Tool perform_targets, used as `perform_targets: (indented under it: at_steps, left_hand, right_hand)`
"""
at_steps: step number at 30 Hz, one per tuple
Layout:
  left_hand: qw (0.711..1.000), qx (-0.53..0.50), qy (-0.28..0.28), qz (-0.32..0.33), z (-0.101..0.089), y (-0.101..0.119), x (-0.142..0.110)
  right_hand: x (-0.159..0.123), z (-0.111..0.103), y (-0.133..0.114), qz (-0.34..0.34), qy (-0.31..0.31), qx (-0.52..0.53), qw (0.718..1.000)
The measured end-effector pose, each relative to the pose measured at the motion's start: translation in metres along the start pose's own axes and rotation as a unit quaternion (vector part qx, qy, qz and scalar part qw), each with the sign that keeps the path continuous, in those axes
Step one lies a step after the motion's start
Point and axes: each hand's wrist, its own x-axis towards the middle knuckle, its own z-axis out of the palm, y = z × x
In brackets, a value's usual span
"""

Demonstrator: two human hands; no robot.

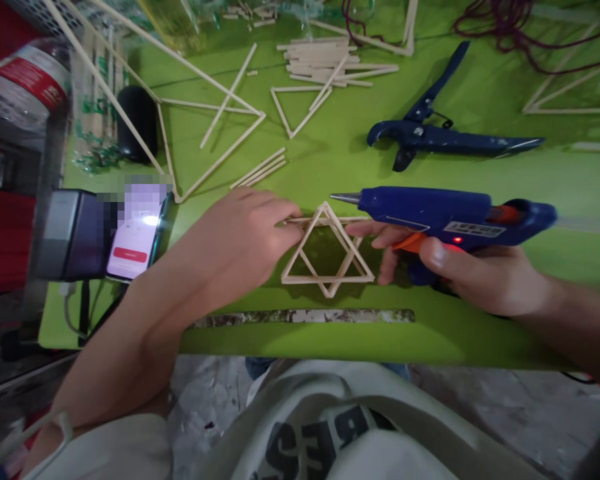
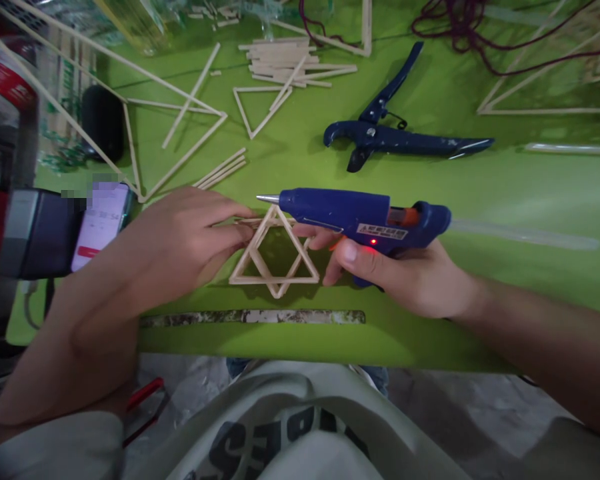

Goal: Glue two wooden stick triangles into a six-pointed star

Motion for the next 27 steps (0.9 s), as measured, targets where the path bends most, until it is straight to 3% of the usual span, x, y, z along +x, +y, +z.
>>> perform_targets:
  at_steps: [11, 22, 27]
  left_hand:
    - [1.0, 0.015, -0.019, -0.001, 0.0, 0.003, 0.002]
    - [1.0, -0.023, 0.018, -0.011, -0.011, 0.009, -0.018]
    - [0.998, -0.045, 0.028, -0.019, -0.007, 0.011, -0.02]
  right_hand:
    - [-0.003, -0.003, 0.003, 0.011, -0.005, -0.004, 1.0]
    - [0.003, 0.004, -0.002, -0.021, 0.012, 0.011, 1.0]
    - [0.004, 0.004, -0.002, -0.024, 0.023, 0.003, 0.999]
